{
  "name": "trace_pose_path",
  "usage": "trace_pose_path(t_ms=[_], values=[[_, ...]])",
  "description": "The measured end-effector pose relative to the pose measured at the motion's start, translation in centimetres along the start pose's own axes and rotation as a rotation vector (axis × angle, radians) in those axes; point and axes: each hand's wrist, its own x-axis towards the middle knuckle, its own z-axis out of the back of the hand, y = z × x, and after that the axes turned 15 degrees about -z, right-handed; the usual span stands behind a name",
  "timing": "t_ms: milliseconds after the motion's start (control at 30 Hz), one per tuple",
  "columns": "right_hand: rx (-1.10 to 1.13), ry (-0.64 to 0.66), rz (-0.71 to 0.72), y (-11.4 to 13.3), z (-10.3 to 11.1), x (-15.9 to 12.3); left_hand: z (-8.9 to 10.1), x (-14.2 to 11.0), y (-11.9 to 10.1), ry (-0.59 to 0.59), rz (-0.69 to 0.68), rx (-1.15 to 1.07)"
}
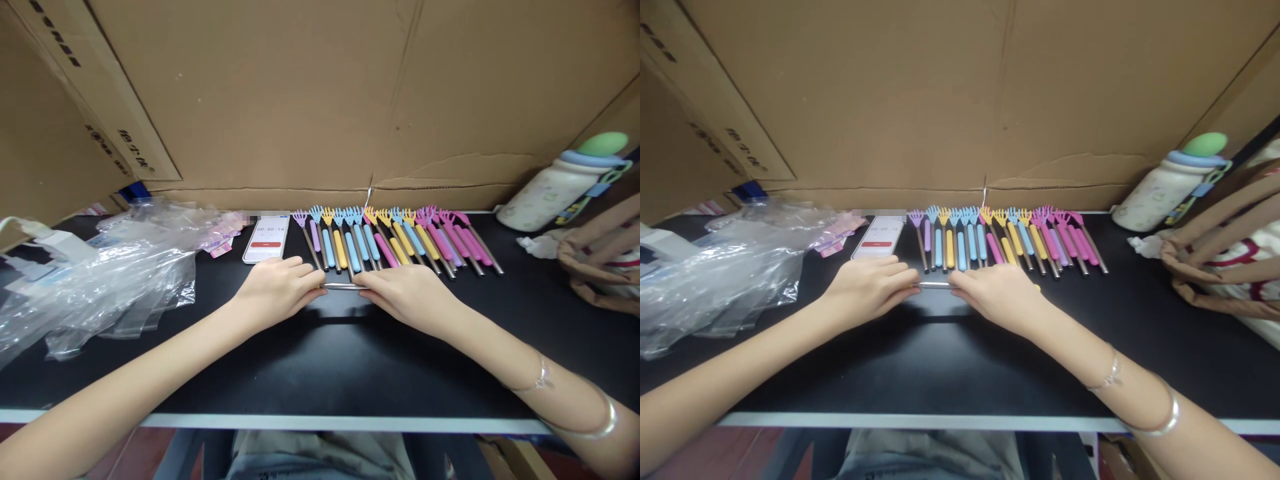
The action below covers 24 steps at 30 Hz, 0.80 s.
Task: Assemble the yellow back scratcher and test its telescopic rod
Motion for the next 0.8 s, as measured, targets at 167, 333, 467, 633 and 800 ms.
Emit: trace_pose_path(t_ms=[167, 333, 467, 633, 800], values=[[-0.074, -0.059, -0.039, -1.1, 0.4, 0.2, 0.4, -0.3, 1.5, 0.043, 0.02, 0.041], [-0.098, -0.031, -0.108, -3.0, 0.8, 0.3, 0.6, -0.9, 3.4, 0.081, 0.052, 0.069], [-0.064, 0.012, -0.126, -4.1, 1.2, 0.5, 1.0, -1.2, 4.4, 0.123, 0.076, 0.039], [-0.033, 0.088, -0.155, -6.0, 1.7, 0.5, 1.3, -1.9, 5.7, 0.202, 0.129, -0.015], [0.062, 0.151, -0.18, -8.9, 1.5, 0.3, 1.5, -2.7, 7.2, 0.265, 0.198, -0.097]])
